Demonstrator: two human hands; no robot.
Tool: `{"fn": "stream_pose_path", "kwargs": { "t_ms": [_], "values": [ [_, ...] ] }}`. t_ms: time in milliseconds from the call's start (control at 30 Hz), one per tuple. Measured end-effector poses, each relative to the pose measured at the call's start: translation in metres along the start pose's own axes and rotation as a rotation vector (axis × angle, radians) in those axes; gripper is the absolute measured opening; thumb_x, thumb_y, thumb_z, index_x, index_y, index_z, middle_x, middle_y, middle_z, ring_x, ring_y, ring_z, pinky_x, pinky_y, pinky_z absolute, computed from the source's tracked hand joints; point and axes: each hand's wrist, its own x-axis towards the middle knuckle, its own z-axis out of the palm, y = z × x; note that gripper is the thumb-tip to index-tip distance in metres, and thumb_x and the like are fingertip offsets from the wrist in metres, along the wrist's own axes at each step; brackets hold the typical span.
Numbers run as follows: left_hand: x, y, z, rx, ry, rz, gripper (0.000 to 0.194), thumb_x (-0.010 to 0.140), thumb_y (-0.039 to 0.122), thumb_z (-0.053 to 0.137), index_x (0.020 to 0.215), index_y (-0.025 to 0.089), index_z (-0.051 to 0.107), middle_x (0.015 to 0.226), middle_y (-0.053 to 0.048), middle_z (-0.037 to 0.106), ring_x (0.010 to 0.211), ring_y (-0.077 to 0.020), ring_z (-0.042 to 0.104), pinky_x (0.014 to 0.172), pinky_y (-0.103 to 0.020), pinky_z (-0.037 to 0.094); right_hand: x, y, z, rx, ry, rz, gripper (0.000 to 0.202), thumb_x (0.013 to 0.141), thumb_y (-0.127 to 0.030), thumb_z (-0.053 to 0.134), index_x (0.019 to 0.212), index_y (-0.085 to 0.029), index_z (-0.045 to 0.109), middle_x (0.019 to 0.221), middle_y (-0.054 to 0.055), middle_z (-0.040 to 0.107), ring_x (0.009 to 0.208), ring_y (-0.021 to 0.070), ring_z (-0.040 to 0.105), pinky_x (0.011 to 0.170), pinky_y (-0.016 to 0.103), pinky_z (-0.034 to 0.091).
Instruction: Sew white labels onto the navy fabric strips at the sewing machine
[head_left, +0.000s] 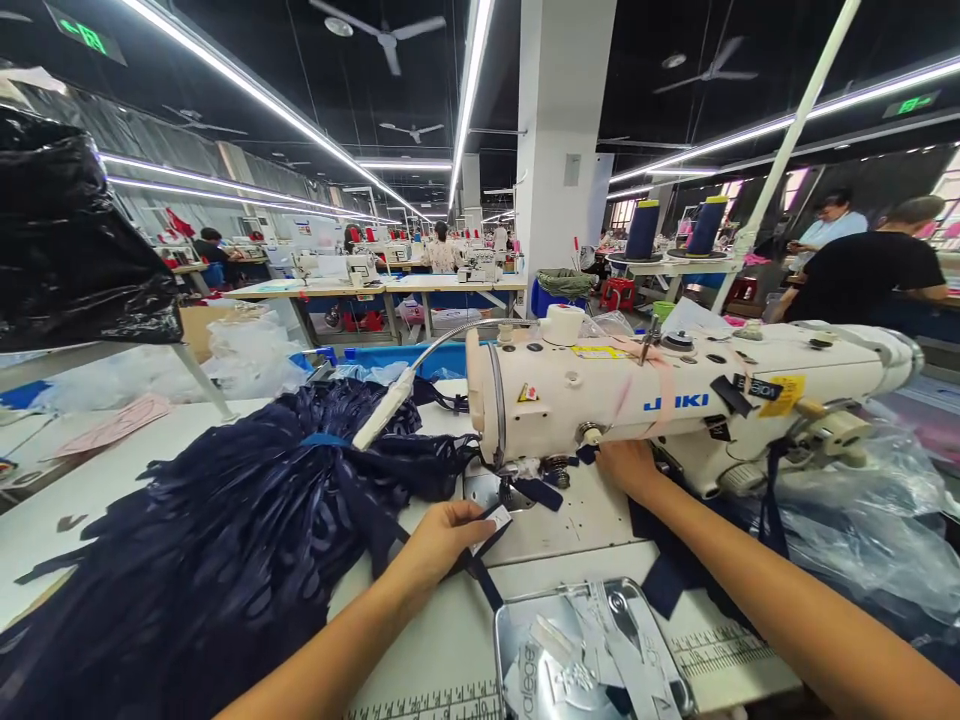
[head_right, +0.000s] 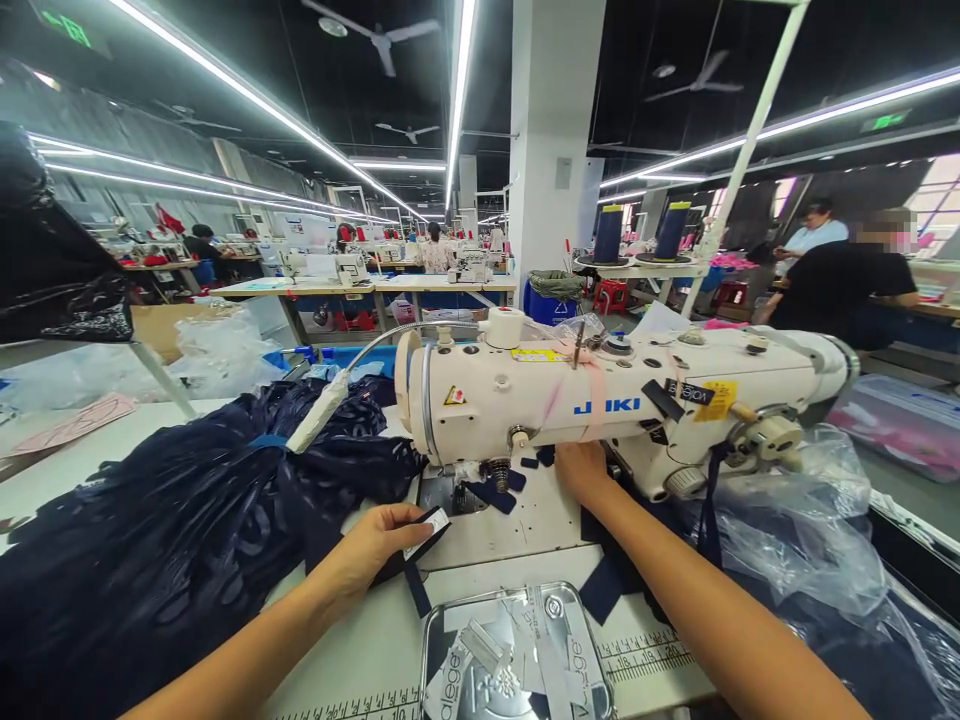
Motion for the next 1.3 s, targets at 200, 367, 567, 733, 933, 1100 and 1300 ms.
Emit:
{"fn": "stream_pose_path", "kwargs": {
  "t_ms": [200,367,567,733,933,1100,1300],
  "values": [
    [-0.008,-0.002,-0.003,0.034,-0.035,0.034,0.021,0.055,0.034,0.067,0.061,0.015,0.06,0.055,0.004,0.054,0.054,-0.01,0.044,0.059,-0.024,0.031,-0.001,-0.002,0.0,-0.057,-0.006,-0.015,0.021,0.079,-0.013,0.046,0.081,-0.006,0.066,0.088,0.022,0.065,0.088,0.0304,0.06,0.073,0.035,0.043],
    [-0.013,0.002,-0.005,0.571,0.017,0.451,0.017,0.073,0.027,0.052,0.063,0.014,0.059,0.058,0.0,0.054,0.054,-0.0125,0.047,0.053,-0.025,0.031,-0.004,-0.004,-0.009,-0.024,0.058,0.001,0.024,0.076,-0.004,0.043,0.087,-0.006,0.064,0.087,0.023,0.064,0.085,0.0286,0.06,0.071,0.035,0.042],
    [0.005,-0.007,0.003,1.509,0.194,1.497,0.027,0.083,0.004,0.034,0.07,0.012,0.057,0.067,-0.005,0.055,0.058,-0.0146,0.045,0.054,-0.029,0.027,-0.04,-0.022,-0.021,0.101,0.153,-0.049,0.028,0.082,-0.01,0.036,0.09,-0.01,0.063,0.096,0.02,0.062,0.092,0.0285,0.056,0.078,0.038,0.037],
    [0.023,-0.024,0.011,1.655,0.066,1.414,0.022,0.083,0.007,0.043,0.064,0.013,0.052,0.065,-0.004,0.054,0.059,-0.0145,0.045,0.057,-0.03,0.027,-0.062,-0.043,-0.001,0.302,0.033,-0.138,0.021,0.083,-0.021,0.042,0.089,-0.019,0.062,0.068,0.001,0.066,0.065,0.0153,0.06,0.055,0.023,0.037],
    [0.013,-0.028,0.004,1.8,0.036,1.37,0.013,0.078,0.008,0.051,0.065,0.012,0.054,0.064,-0.004,0.057,0.06,-0.0169,0.048,0.06,-0.032,0.028,-0.07,-0.045,0.006,0.368,0.016,-0.393,0.025,0.078,-0.02,0.054,0.102,-0.016,0.058,0.085,0.005,0.065,0.079,0.0184,0.057,0.074,0.029,0.037],
    [0.014,-0.03,0.003,1.807,0.049,1.363,0.015,0.077,0.006,0.05,0.064,0.011,0.055,0.062,-0.004,0.057,0.058,-0.0168,0.048,0.058,-0.032,0.028,-0.067,-0.046,0.011,0.212,0.202,-0.674,0.015,0.079,-0.027,0.055,0.084,-0.014,0.06,0.089,0.01,0.059,0.086,0.0226,0.05,0.077,0.036,0.033],
    [0.015,-0.029,0.004,1.749,0.103,1.389,0.021,0.078,0.001,0.044,0.064,0.013,0.055,0.06,-0.004,0.056,0.057,-0.0174,0.048,0.059,-0.032,0.029,-0.058,-0.055,0.008,-0.064,0.351,-0.846,0.015,0.082,-0.017,0.046,0.072,-0.015,0.058,0.075,0.006,0.058,0.073,0.0182,0.049,0.081,0.038,0.03]
  ]
}}
